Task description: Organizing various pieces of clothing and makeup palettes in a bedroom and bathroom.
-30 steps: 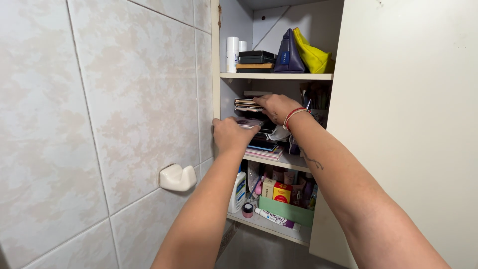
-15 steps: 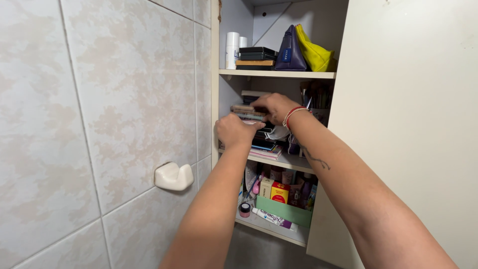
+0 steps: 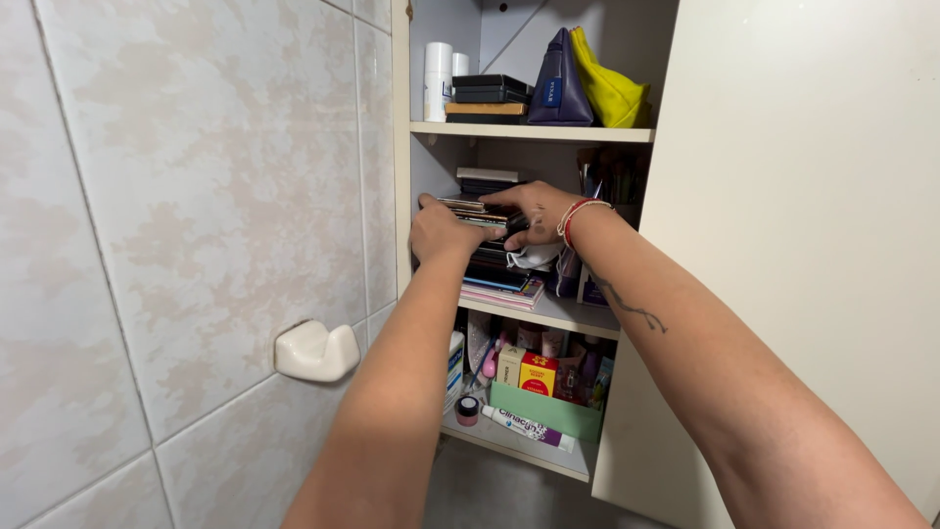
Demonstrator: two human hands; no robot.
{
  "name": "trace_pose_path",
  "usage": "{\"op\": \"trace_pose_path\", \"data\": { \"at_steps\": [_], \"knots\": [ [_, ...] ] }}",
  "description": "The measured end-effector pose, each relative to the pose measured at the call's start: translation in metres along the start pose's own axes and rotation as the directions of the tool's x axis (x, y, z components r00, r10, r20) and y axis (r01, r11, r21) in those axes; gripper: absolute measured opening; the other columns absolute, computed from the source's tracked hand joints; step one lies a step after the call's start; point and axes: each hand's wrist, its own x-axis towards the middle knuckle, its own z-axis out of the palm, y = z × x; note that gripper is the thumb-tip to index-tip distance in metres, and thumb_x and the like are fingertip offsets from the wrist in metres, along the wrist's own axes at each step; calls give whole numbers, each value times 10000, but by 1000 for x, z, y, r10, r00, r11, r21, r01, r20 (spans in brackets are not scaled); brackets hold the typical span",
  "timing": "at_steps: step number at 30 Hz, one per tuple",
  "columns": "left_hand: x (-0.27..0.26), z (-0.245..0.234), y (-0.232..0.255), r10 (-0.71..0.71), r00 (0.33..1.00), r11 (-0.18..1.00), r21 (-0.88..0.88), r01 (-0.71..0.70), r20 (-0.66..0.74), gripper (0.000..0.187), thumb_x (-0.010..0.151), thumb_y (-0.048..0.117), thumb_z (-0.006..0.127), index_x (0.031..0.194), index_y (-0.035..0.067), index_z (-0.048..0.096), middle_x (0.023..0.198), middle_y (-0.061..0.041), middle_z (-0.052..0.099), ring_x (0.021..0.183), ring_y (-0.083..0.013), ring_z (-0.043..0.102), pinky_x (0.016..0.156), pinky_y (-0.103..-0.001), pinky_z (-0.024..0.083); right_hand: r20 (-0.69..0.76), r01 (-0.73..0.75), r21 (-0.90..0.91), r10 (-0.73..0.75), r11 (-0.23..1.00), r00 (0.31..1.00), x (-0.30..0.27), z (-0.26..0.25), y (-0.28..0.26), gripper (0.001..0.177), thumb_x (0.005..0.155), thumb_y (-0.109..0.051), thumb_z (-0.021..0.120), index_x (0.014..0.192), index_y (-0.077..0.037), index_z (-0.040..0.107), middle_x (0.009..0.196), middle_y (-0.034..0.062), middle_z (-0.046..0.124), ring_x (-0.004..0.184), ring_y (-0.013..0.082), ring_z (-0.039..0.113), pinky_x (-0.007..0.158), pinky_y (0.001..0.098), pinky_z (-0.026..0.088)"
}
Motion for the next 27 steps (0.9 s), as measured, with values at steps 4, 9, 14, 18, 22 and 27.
{"op": "trace_pose_path", "data": {
  "at_steps": [4,9,14,18,22,27],
  "knots": [
    [1,-4,-6,3,1000,999,-43,-2,28,984,518,414,1021,1219,-28,489,1123,-215,701,1063,-347,707,896,-403,576,22,-20,-14,20,1000,1000,1,0,-4,943,647,-253,918,1478,-83,504,1393,178,621,1275,350,604,1069,402,476],
    [-5,-15,-10,286,958,939,206,-276,-17,376,707,126,855,1045,52,709,1111,-192,715,1045,-371,703,879,-430,590,68,-41,-115,49,993,996,1,-4,-9,1012,616,-208,933,1501,-91,457,1424,186,583,1304,357,568,1089,395,453],
    [-13,-10,-29,688,714,661,292,-691,132,231,698,9,760,922,63,746,1050,-168,715,986,-373,705,840,-458,578,74,-27,-126,37,992,997,3,-4,-23,1082,574,-181,918,1530,-95,418,1440,186,569,1302,355,573,1085,381,465],
    [-17,3,-42,772,588,502,336,-797,242,192,761,9,720,945,59,738,1015,-157,716,946,-362,721,819,-466,588,62,9,-192,3,981,998,5,-3,-29,1147,516,-161,916,1526,-61,381,1439,196,558,1295,368,570,1080,370,472],
    [-24,1,-41,786,559,459,357,-813,263,243,730,-11,707,957,69,736,1002,-151,719,931,-350,729,803,-450,599,44,-82,-174,91,981,995,2,-5,-29,1163,522,-135,905,1548,-99,359,1472,179,527,1292,367,556,1061,373,464],
    [-24,-3,-41,811,512,431,301,-850,284,203,819,244,763,892,58,728,892,-147,721,846,-338,723,750,-438,587,-4,-67,-163,67,984,998,0,-6,-22,1137,543,-129,888,1553,-90,366,1479,189,533,1289,371,570,1057,376,476]
  ]
}}
